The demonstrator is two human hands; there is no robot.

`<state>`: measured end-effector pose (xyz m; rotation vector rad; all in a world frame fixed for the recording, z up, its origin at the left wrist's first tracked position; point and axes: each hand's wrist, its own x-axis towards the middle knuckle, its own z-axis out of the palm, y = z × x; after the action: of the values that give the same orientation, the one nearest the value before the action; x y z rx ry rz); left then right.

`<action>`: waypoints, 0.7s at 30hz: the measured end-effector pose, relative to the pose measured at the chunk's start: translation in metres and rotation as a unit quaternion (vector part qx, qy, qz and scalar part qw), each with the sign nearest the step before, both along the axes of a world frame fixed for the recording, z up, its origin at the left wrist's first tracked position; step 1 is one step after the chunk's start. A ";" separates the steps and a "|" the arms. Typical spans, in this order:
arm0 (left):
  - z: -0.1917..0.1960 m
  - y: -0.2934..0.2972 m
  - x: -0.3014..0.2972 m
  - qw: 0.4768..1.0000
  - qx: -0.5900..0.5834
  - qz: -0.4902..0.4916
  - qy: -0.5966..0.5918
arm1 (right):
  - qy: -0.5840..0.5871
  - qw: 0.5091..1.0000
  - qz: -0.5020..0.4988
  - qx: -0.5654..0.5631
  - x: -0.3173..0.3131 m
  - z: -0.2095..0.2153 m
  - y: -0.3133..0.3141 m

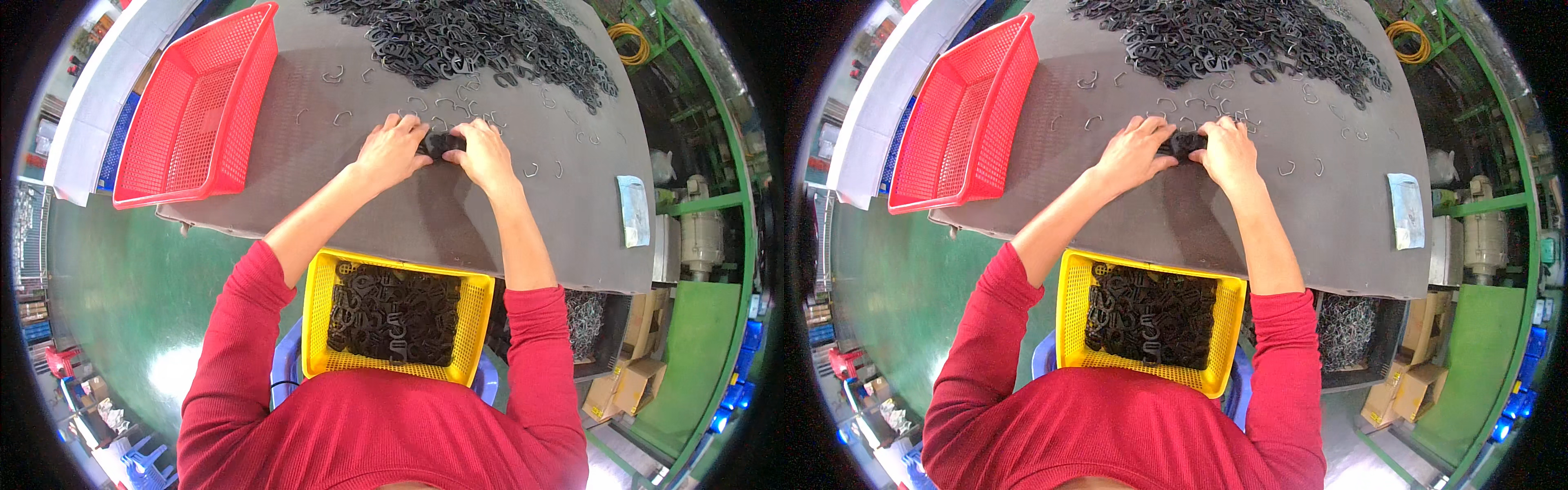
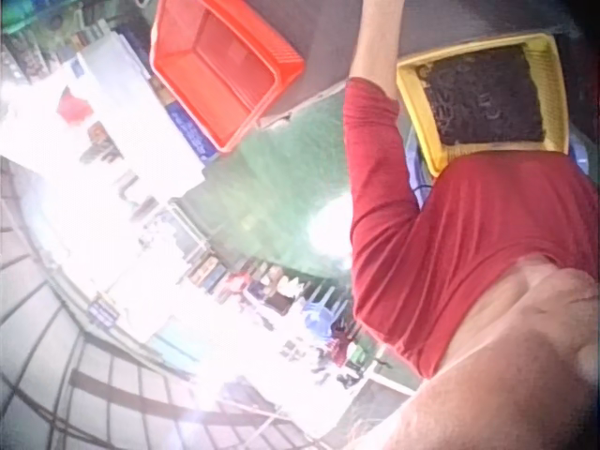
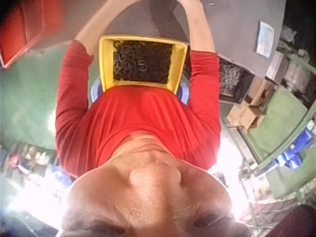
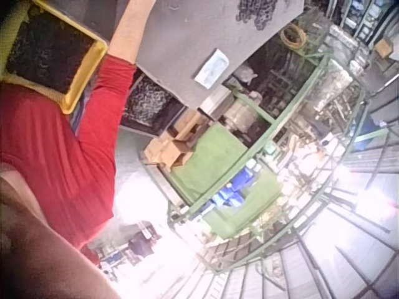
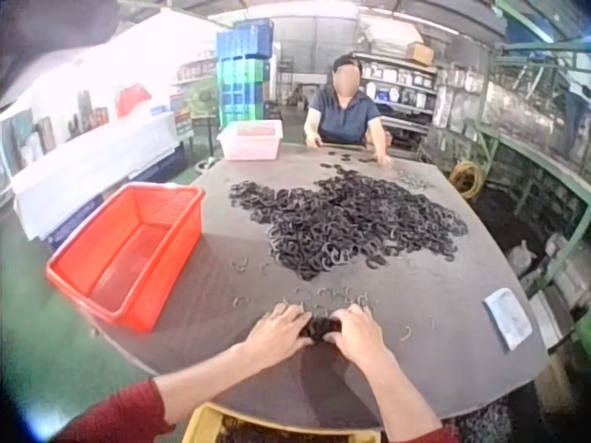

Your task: The person sorts small metal hooks and plastic buckles on a table, separating them into red and yellow baskets. They repeatedly pick up items, inspect them, and place them into the appropriate containers.

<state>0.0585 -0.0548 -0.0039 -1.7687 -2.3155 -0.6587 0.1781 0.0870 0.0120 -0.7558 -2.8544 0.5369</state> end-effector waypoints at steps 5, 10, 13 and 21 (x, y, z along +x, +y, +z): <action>-0.006 -0.001 -0.007 0.996 -0.078 -0.039 0.002 | -0.018 0.997 -0.030 -0.065 -0.007 -0.002 0.002; -0.007 -0.001 0.000 0.998 -0.042 -0.034 -0.023 | -0.021 0.994 -0.018 -0.103 -0.011 0.009 -0.001; 0.004 -0.007 0.007 0.982 0.046 -0.052 -0.176 | 0.012 0.988 -0.008 -0.156 -0.005 0.013 -0.008; 0.071 -0.102 0.045 0.879 -0.143 -0.186 -0.415 | -0.032 0.928 0.246 -0.278 0.085 0.059 -0.061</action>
<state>0.1036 -0.1571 0.0671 -2.4642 -2.6791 -1.4475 0.2631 0.0255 0.0714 -0.0812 -2.9626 1.4529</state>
